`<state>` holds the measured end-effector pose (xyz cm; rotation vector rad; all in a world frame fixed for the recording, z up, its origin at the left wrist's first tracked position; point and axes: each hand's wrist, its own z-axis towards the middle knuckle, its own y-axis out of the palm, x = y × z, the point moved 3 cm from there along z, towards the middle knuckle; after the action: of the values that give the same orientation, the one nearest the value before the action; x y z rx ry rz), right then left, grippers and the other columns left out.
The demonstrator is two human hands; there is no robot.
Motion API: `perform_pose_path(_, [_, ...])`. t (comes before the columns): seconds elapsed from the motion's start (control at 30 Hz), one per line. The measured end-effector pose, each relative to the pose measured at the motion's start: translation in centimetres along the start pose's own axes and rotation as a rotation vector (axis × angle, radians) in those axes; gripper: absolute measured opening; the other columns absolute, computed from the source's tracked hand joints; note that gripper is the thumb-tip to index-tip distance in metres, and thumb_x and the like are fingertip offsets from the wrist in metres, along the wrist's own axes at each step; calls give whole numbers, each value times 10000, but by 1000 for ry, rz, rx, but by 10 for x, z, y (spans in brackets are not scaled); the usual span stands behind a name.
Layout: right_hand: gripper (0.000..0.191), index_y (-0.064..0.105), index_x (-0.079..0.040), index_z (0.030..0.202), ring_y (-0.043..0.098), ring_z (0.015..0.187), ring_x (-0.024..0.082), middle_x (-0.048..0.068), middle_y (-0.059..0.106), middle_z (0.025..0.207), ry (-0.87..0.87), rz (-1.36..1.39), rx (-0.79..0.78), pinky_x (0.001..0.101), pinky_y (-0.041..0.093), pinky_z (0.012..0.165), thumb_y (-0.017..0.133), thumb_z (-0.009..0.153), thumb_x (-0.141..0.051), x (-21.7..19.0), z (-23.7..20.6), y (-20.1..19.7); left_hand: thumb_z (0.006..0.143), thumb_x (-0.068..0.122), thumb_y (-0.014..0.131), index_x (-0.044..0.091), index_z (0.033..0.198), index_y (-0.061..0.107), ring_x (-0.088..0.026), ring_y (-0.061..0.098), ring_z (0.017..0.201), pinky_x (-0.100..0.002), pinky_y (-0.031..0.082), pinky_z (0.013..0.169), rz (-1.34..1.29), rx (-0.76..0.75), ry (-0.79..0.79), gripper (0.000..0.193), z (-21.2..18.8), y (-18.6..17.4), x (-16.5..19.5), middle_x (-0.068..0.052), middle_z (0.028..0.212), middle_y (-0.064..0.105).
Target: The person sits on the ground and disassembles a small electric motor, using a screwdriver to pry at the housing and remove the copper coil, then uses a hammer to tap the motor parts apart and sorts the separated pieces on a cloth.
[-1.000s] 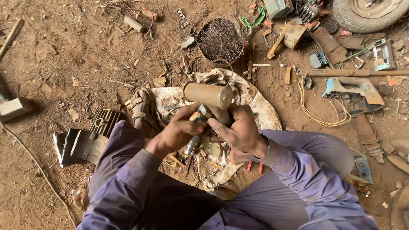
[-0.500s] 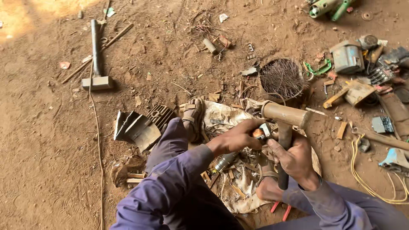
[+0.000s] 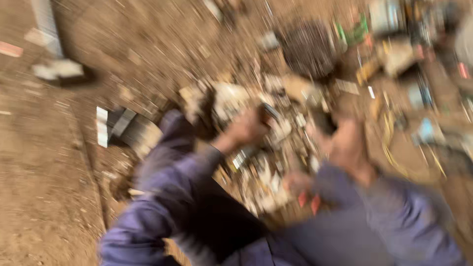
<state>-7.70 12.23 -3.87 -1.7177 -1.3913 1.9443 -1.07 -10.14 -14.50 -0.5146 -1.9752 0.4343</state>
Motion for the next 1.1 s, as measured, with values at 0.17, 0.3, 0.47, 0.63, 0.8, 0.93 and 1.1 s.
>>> perform_pose_path(0.17, [329, 723, 5, 969, 520, 586, 163, 99, 626, 675, -208, -105, -84, 355, 409, 533, 862, 889, -283, 19, 1, -55, 773, 98, 769, -12, 1143, 628, -324, 725, 873, -439, 596, 778, 177, 150, 262, 412, -2, 1, -61, -151, 1009, 762])
perform_pose_path(0.3, [361, 747, -19, 1080, 593, 563, 136, 74, 660, 698, -216, -215, -219, 326, 433, 497, 836, 861, -292, 37, 27, -60, 823, 177, 793, 5, 1079, 668, -301, 744, 858, -412, 611, 751, 149, 37, 106, 333, -5, 9, -82, -153, 1009, 750])
perform_pose_path(0.47, [385, 740, -74, 1139, 624, 521, 227, 119, 663, 622, 33, -345, -447, 393, 475, 499, 775, 877, -354, 85, 63, -13, 895, 333, 782, -55, 1244, 512, -314, 664, 880, -425, 586, 773, 351, -188, -132, 587, 22, 57, -89, -213, 998, 681])
perform_pose_path(0.63, [327, 686, -20, 914, 647, 612, 338, 183, 640, 660, 69, -417, -568, 469, 493, 598, 765, 877, -335, 139, 80, 19, 1033, 449, 673, -23, 1264, 503, -337, 586, 1043, -474, 482, 1004, 317, -153, -154, 552, 54, 112, -100, -220, 1131, 647])
perform_pose_path(0.8, [317, 693, -36, 990, 663, 634, 338, 191, 647, 699, -13, -279, -649, 478, 492, 589, 731, 897, -337, 172, 89, 70, 956, 396, 690, -27, 1318, 480, -317, 563, 1092, -469, 460, 1003, 411, -15, -99, 595, 61, 150, -126, -183, 1194, 596])
perform_pose_path(0.93, [379, 686, -60, 1206, 667, 597, 257, 123, 694, 778, 21, -14, -668, 414, 528, 551, 678, 925, -314, 199, 69, 127, 930, 415, 695, -60, 1303, 474, -324, 571, 1042, -473, 452, 984, 385, 101, -76, 643, 64, 163, -149, -192, 1133, 606])
perform_pose_path(1.1, [380, 681, -114, 1267, 646, 574, 235, 111, 675, 705, 218, -80, -785, 426, 518, 540, 590, 1016, -384, 239, 46, 178, 1108, 51, 434, 7, 1204, 511, -290, 589, 937, -435, 489, 916, 379, 52, -192, 131, 69, 187, -172, -166, 1021, 608])
